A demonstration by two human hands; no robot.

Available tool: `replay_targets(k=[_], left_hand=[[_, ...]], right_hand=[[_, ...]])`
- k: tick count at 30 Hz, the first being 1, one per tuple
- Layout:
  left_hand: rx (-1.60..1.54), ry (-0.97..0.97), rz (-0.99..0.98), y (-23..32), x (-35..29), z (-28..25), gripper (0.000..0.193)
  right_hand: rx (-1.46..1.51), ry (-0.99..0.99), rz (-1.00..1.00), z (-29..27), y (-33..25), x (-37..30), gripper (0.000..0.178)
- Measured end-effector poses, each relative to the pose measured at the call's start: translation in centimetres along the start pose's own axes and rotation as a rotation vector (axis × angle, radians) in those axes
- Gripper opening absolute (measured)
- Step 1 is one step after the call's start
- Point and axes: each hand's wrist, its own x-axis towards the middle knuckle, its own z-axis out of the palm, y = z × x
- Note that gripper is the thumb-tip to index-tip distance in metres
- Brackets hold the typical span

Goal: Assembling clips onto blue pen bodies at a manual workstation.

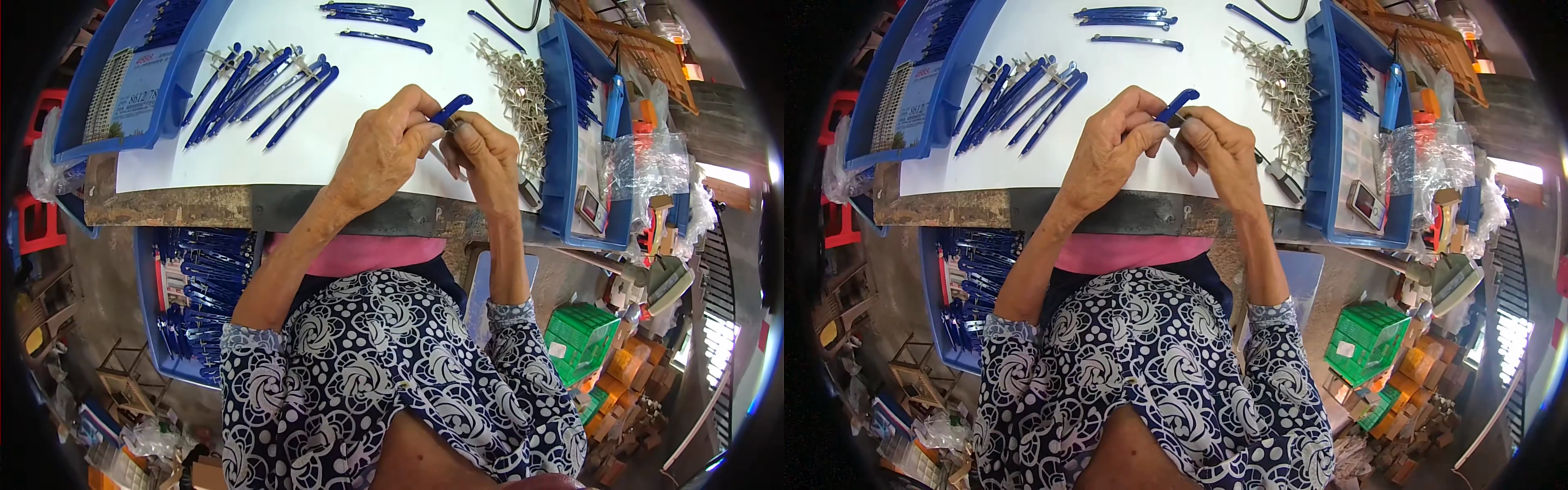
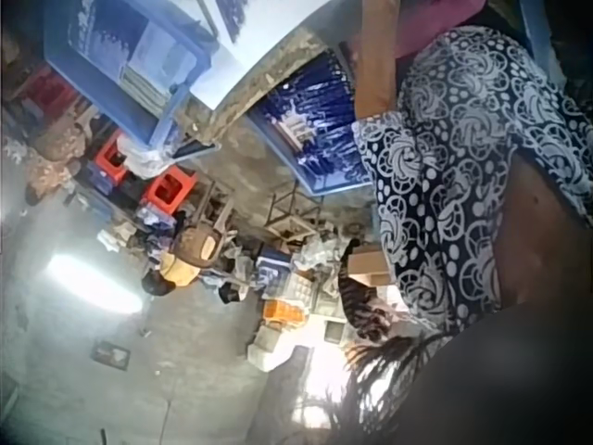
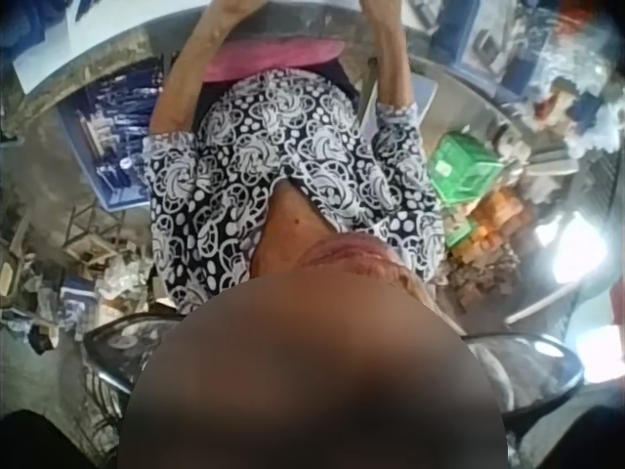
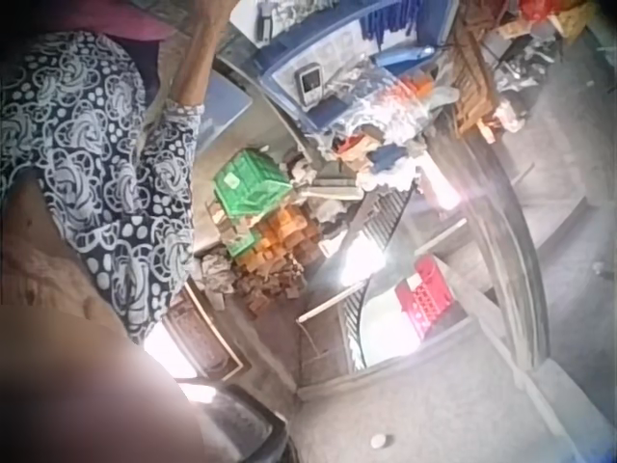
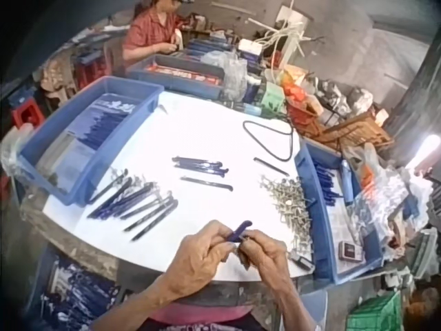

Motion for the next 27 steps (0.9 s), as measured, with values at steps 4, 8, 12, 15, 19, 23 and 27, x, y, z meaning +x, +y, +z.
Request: replay_targets(k=[4, 8, 12, 15, 19, 23, 27], left_hand=[[-0.068, -0.137, -0.029, -0.4, 0.1, -1.4, 0.011], [-0.106, -0.221, -0.108, -0.3, 0.0, -1.8, 0.014], [-0.176, -0.232, -0.181, -0.5, -0.3, -1.9, 0.017], [-0.156, -0.194, -0.241, -0.4, -0.3, -1.9, 0.019], [-0.178, -0.173, -0.283, -0.7, -0.4, -2.0, 0.019], [-0.205, -0.125, -0.291, -1.0, -0.4, -2.0, 0.019], [-0.165, -0.158, -0.253, -1.1, -0.4, -2.6, 0.019]], right_hand=[[0.448, -0.326, 0.246, -1.6, -0.3, 0.4, 0.035], [0.739, -0.380, 0.439, -1.6, 0.5, 0.5, 0.032], [0.511, -0.249, 0.368, -1.1, 0.2, 0.3, 0.029], [0.240, -0.161, 0.283, -0.4, -0.3, 0.0, 0.023], [-0.564, -0.009, -0.252, 0.4, 0.3, 0.4, 0.014], [-1.004, 0.025, -0.654, 1.0, 0.6, 0.8, 0.018], [-0.520, -0.069, -0.177, 0.8, 1.0, 0.5, 0.014]])
